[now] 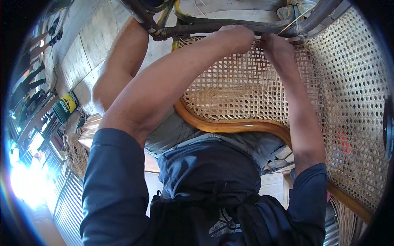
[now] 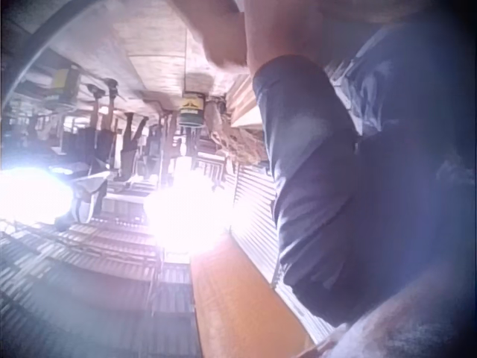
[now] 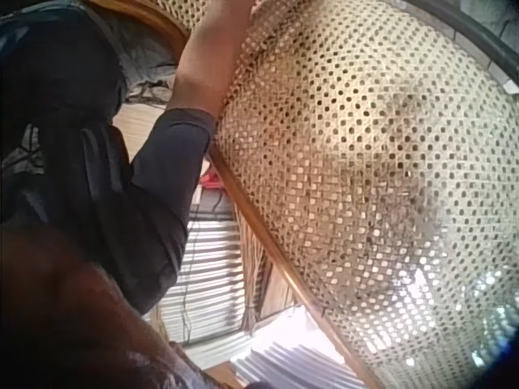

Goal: Repairing the rattan seat of a wooden chair by weaving and securing bamboo or rattan strips.

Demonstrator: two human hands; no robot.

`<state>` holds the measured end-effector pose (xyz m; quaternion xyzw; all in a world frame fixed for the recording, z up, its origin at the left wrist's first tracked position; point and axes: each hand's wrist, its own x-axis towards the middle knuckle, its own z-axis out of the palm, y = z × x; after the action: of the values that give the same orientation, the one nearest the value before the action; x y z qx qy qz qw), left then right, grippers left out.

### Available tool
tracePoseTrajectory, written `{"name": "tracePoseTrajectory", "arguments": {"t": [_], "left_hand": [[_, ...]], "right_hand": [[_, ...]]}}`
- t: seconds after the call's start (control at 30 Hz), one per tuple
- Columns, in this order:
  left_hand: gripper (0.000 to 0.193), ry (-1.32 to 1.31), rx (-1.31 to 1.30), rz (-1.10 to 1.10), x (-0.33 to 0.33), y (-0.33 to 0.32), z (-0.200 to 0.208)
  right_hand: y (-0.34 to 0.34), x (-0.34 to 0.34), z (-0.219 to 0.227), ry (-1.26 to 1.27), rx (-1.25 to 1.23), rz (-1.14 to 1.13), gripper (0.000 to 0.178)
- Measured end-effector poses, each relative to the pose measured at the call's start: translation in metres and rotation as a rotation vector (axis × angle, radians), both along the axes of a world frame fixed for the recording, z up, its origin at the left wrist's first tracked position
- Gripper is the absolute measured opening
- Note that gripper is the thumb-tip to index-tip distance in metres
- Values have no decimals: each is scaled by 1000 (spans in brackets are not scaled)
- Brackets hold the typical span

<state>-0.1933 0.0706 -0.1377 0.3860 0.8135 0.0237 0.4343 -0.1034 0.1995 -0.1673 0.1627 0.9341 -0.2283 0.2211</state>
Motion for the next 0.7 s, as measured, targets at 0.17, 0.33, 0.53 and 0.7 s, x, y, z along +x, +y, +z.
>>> {"name": "tracePoseTrajectory", "arguments": {"t": [0.17, 0.33, 0.53, 0.7], "left_hand": [[27, -26, -18, 40, 2, -1, -2], [27, 2, -31, 115, 7, 13, 6], [29, 42, -25, 132, 4, 5, 6], [30, 72, -154, 136, -8, -52, 22]], "right_hand": [[-1, -4, 2, -45, 146, 12, 21], [13, 4, -15, 45, 45, 113, 20], [3, 5, -5, 497, 71, 329, 23], [12, 13, -7, 458, 24, 355, 27]]}}
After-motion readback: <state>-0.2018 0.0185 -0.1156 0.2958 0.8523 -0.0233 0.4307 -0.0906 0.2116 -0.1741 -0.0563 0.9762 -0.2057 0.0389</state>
